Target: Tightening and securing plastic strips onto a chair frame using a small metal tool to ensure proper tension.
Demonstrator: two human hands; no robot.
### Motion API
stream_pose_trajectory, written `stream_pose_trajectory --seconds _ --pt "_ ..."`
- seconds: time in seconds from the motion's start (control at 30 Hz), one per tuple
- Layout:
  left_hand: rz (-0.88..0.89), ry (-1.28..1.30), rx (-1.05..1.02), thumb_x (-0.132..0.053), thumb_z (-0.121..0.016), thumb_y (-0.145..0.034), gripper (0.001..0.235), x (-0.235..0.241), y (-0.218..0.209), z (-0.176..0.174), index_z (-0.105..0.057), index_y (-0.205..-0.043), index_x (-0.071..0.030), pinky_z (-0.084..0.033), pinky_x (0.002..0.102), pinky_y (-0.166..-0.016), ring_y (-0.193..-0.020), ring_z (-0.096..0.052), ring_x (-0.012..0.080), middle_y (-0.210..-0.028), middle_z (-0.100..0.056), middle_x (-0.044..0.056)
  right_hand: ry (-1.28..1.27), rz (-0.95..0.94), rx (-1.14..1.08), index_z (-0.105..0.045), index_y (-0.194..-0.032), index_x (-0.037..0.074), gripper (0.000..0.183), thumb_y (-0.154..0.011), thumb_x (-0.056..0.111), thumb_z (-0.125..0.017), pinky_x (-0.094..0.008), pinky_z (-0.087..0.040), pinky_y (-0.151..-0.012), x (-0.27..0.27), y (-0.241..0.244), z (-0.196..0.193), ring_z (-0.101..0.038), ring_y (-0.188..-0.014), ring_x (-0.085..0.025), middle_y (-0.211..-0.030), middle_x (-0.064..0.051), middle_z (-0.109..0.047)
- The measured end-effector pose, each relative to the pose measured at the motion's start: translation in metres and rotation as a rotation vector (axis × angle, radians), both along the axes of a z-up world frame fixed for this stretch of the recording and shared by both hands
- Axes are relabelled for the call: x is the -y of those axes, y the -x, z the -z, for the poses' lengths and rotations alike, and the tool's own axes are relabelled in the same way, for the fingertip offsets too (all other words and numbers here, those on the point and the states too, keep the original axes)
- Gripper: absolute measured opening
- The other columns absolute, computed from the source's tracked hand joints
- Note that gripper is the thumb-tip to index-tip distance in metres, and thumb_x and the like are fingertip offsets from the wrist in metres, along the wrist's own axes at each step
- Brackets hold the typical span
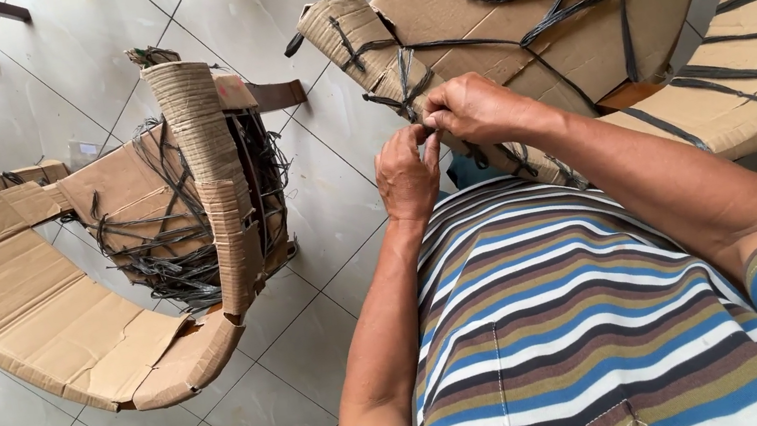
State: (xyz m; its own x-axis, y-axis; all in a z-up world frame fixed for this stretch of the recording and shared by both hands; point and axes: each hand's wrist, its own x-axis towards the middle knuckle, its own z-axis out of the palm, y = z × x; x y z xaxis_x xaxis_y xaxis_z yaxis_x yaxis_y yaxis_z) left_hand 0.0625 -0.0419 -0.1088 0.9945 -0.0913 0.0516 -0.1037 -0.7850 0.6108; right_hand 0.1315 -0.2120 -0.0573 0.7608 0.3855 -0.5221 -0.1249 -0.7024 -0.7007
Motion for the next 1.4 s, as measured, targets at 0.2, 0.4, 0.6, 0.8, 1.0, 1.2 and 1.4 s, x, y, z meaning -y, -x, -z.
stream_pose_trajectory --seconds 0.2,0.4,0.6,0.8,1.0,1.2,1.4 --pt "0.008 -0.106 0.061 -0.025 -0.068 -0.09 0.006 -0.003 -0.002 0.008 -0.062 -0.089 -0.026 -0.051 0.033 -0.073 -0.076 -0.067 0.0169 -0.074 -0.061 -0.006 -0.035 -0.037 0.045 -0.071 -0.094 0.006 0.019 -0.098 0.022 -0.063 -0.059 -0.054 -0.084 -0.002 -0.007 -0.004 -0.068 -0.102 -0.046 -0.094 -0.024 -0.071" --pt "-0.048 0.085 -0.155 -0.022 -0.064 -0.091 0.004 -0.009 -0.001 0.002 -0.061 -0.088 -0.021 -0.054 0.039 -0.077 -0.082 -0.072 0.024 -0.077 -0.068 0.001 -0.067 -0.017 0.064 -0.073 -0.098 0.006 0.017 -0.102 0.017 -0.06 -0.051 -0.056 -0.088 0.004 -0.014 -0.011 -0.069 -0.1 -0.037 -0.093 -0.018 -0.071" --pt "-0.017 0.06 -0.309 -0.021 -0.062 -0.095 0.007 -0.032 -0.002 0.0 -0.064 -0.089 -0.018 -0.055 0.044 -0.08 -0.086 -0.073 0.0295 -0.08 -0.071 0.007 -0.023 0.038 0.201 -0.075 -0.101 0.009 0.01 -0.1 0.014 -0.066 -0.051 -0.055 -0.086 0.028 -0.015 0.03 -0.07 -0.101 -0.039 -0.095 -0.016 -0.072" --pt "-0.016 0.268 -0.394 -0.018 -0.067 -0.088 0.004 -0.042 -0.008 0.002 -0.066 -0.085 -0.014 -0.058 0.037 -0.076 -0.084 -0.072 0.0248 -0.091 -0.071 0.007 0.11 0.031 0.235 -0.073 -0.101 0.012 0.015 -0.103 0.023 -0.063 -0.052 -0.055 -0.084 0.047 -0.007 0.055 -0.07 -0.099 -0.04 -0.094 -0.017 -0.071" --pt "-0.155 0.722 -0.464 -0.014 -0.066 -0.09 0.008 -0.019 -0.025 -0.032 -0.07 -0.084 -0.011 -0.056 0.029 -0.071 -0.075 -0.064 0.0096 -0.093 -0.075 0.006 -0.024 0.149 0.224 -0.068 -0.099 0.01 0.015 -0.106 0.021 -0.06 -0.051 -0.053 -0.081 0.042 -0.003 0.015 -0.068 -0.095 -0.042 -0.087 -0.018 -0.067" --pt "-0.291 1.001 -0.509 -0.015 -0.066 -0.099 0.013 0.003 -0.032 -0.02 -0.072 -0.1 -0.004 -0.059 0.019 -0.064 -0.069 -0.071 0.0084 -0.09 -0.078 0.01 -0.218 0.206 0.168 -0.067 -0.097 0.008 0.016 -0.107 0.018 -0.062 -0.047 -0.053 -0.08 0.03 0.003 -0.004 -0.069 -0.088 -0.036 -0.082 -0.016 -0.067" --pt "-0.267 1.001 -0.521 -0.017 -0.067 -0.101 0.015 0.003 -0.029 -0.007 -0.071 -0.103 -0.003 -0.06 0.02 -0.061 -0.067 -0.072 0.0105 -0.091 -0.077 0.011 -0.263 0.178 0.141 -0.066 -0.095 0.008 0.015 -0.105 0.018 -0.063 -0.046 -0.052 -0.077 0.027 0.006 -0.01 -0.067 -0.084 -0.036 -0.08 -0.017 -0.065"
